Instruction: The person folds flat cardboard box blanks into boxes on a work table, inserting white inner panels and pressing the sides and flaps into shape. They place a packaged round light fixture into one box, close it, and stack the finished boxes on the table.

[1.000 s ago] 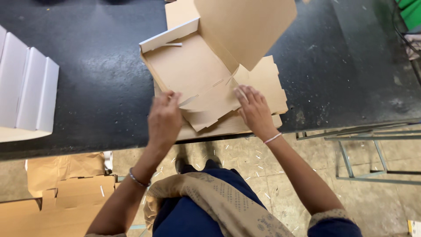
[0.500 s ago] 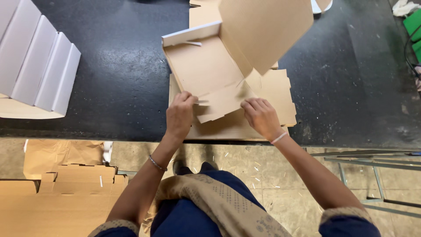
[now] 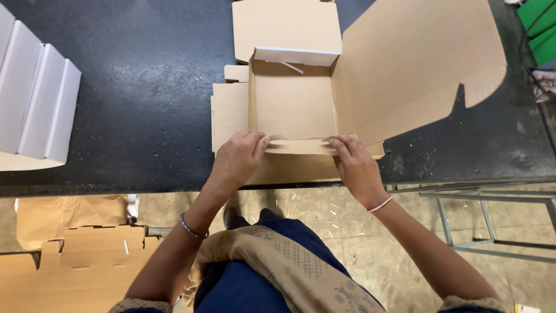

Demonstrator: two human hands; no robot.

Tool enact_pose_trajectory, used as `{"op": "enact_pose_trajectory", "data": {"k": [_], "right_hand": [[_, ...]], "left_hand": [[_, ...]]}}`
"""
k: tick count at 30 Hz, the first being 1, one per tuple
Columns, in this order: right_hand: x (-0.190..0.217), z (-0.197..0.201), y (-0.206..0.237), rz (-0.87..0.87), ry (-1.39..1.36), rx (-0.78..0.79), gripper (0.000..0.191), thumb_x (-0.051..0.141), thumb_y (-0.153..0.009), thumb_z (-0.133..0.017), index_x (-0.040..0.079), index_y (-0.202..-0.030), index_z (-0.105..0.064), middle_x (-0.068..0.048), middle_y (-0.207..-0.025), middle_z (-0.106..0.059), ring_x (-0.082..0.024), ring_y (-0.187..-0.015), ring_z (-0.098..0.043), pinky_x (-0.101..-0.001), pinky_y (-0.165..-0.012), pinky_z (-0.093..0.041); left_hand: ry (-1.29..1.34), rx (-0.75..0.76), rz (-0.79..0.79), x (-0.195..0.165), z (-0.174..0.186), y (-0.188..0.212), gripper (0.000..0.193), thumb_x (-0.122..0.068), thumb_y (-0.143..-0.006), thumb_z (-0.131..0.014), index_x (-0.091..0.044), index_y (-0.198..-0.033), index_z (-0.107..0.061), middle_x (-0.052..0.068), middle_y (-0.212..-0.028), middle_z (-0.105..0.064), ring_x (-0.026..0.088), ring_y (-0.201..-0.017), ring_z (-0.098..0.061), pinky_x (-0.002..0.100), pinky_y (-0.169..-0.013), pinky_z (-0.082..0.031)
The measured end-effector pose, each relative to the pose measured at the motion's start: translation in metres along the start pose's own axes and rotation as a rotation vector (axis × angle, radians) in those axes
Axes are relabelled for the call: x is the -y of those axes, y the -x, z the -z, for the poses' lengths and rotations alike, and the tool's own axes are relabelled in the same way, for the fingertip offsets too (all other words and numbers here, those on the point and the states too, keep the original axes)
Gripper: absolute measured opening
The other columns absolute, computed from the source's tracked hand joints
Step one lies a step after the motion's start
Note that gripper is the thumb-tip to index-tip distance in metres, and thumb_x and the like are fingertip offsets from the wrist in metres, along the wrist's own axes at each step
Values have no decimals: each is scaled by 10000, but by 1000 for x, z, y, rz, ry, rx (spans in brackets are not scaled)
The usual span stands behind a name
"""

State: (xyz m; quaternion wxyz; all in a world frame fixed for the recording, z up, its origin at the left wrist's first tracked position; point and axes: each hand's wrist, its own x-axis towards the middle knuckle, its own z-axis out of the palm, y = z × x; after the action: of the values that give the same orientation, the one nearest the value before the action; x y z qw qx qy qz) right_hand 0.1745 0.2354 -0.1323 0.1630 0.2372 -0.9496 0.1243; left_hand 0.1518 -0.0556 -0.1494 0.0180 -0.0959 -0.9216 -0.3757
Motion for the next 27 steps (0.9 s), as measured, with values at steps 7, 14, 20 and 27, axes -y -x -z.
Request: {"op": "enact_pose_trajectory", "data": {"k": [7, 14, 20, 27], "right_hand": [[-10, -5, -5, -32, 44, 67, 440, 22, -908, -666, 55, -1343, -608, -96, -1343, -654, -286, -1145, -665, -386, -929, -555], [-9, -9, -30, -2, -26, 215, 559, -113, -803, -557, 52, -1334, -615, -107, -1356, -654, -290, -1146, -660, -386, -882, -559], [-16, -5, -48, -58, -184, 269, 411, -87, -831, -615, 76, -1200, -694, -96, -1202, -718, -312, -1069, -670, -401, -886, -551], [-20, -7, -57, -207, -350, 360, 351, -95, -814, -637, 62, -1117, -720, -92, -1131, -744, -287, -1009, -721, -362, -853, -593]], "left_hand": [[-196, -1, -234, -23, -18, 2, 809, -615, -898, -641, 107, -1263, -617, 277, -1288, -641, 362, -1228, -596, 448, -969, -527], [-184, 103, -212, -27, -30, -19, 533, -301, -824, -777, 62, -1197, -656, 188, -1192, -691, 306, -1152, -614, 404, -882, -559], [-196, 84, -289, -17, -29, -28, 170, -146, -882, -712, -4, -976, -710, 122, -970, -729, 293, -1003, -637, 410, -821, -560], [-134, 121, -253, -6, -31, -42, 90, -119, -882, -705, -37, -850, -721, 118, -856, -724, 325, -963, -633, 451, -774, -542]]}}
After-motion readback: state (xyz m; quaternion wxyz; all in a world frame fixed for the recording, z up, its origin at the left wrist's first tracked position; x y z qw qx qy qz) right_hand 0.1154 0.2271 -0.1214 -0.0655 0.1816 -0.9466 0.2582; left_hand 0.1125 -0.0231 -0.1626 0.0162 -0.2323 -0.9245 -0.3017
